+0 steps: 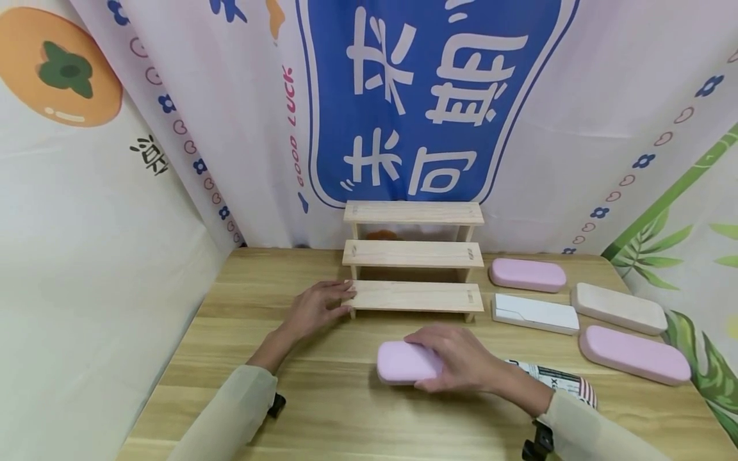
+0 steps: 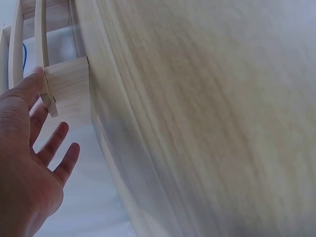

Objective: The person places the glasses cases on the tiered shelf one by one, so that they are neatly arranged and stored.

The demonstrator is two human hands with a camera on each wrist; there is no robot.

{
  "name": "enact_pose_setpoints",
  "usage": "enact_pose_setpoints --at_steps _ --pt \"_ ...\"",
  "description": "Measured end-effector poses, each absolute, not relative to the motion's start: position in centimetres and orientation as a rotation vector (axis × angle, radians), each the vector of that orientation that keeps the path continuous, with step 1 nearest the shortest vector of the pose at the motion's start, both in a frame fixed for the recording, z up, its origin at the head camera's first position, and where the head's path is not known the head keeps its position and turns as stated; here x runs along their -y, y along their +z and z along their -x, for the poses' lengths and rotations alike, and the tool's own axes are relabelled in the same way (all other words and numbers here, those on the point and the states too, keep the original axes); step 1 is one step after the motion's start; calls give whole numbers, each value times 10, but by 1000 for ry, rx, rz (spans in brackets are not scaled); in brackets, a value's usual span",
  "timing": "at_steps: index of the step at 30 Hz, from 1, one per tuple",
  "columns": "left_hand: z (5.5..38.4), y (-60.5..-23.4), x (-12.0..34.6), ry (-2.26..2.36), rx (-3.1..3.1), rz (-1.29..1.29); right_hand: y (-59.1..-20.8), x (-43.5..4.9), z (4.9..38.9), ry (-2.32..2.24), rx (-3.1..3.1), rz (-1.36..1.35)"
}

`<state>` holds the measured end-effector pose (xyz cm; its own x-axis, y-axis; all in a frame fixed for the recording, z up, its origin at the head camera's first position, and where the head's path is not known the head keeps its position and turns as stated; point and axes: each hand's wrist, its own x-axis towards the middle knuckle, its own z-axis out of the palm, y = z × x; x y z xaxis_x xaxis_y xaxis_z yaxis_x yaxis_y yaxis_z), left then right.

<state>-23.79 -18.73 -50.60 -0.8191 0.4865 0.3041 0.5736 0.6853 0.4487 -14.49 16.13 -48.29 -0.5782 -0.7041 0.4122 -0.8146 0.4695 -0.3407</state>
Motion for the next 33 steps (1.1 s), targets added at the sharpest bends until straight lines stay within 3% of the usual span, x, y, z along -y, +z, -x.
enact_pose_setpoints --at_steps 33 --pt "234 -500 188 -826 2778 845 -424 -139 198 864 2485 -1195"
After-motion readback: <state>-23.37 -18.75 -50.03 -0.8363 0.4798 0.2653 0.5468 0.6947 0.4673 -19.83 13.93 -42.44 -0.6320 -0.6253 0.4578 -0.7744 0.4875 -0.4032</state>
